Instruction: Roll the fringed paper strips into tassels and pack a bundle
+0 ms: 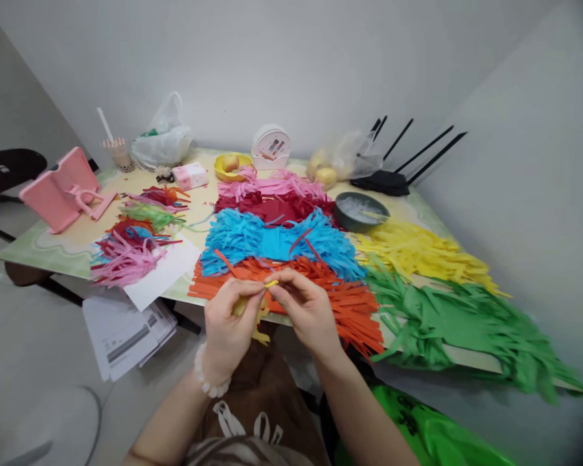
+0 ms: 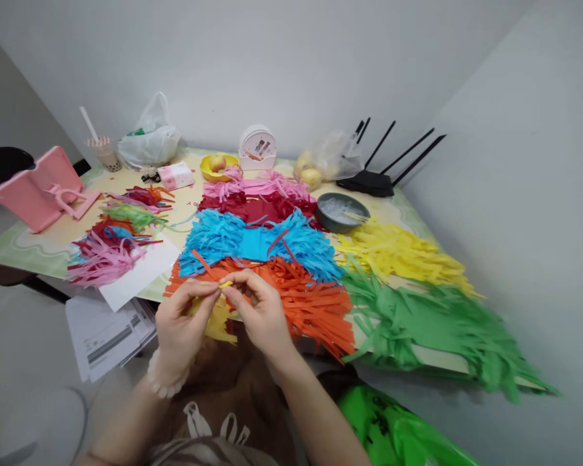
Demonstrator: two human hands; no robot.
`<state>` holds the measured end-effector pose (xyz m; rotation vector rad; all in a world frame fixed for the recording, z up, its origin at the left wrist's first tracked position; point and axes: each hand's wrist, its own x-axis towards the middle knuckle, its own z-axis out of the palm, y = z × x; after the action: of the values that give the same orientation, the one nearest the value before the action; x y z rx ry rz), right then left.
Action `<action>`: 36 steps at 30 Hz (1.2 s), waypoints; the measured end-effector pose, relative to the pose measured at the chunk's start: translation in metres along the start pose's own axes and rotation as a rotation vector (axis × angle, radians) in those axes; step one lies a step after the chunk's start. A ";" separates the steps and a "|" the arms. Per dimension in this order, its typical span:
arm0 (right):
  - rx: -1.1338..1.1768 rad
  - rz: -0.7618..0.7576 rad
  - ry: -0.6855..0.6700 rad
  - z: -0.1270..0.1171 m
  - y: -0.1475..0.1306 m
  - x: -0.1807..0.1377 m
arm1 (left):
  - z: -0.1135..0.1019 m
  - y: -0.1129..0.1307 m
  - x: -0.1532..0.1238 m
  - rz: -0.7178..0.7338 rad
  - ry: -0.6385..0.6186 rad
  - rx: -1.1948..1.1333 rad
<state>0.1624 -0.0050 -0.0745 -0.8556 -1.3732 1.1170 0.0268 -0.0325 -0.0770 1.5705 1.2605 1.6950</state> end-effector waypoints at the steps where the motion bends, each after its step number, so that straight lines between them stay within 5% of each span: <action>1: -0.007 0.019 -0.004 -0.003 -0.001 0.001 | 0.000 -0.001 0.000 -0.046 -0.008 -0.028; 9: -0.191 -0.015 -0.050 -0.011 -0.014 0.010 | -0.002 -0.009 0.010 -0.370 -0.166 -0.263; 22: -0.076 -0.022 0.117 0.015 -0.007 0.013 | -0.002 -0.025 -0.008 -0.654 -0.095 -0.682; 24: -0.079 0.018 0.059 0.016 0.000 0.007 | -0.032 -0.036 -0.011 -0.711 -0.078 -0.597; 26: -0.082 0.062 0.003 0.012 0.007 0.001 | -0.086 -0.049 -0.009 -0.697 0.049 -0.325; 29: -0.092 0.100 0.003 0.003 0.020 -0.007 | -0.187 -0.058 0.007 -0.336 0.514 0.403; 31: -0.090 0.122 -0.016 0.003 0.027 -0.009 | -0.233 -0.059 0.023 -0.188 0.613 0.631; 33: -0.080 0.140 -0.076 0.010 0.032 -0.010 | -0.246 -0.063 0.040 -0.011 0.455 0.936; 36: -0.094 0.131 -0.172 0.018 0.035 -0.011 | -0.220 -0.089 0.055 -0.012 -0.013 1.114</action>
<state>0.1422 -0.0083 -0.1097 -0.9456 -1.5394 1.2584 -0.2141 -0.0093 -0.1066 2.0760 2.4077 0.9268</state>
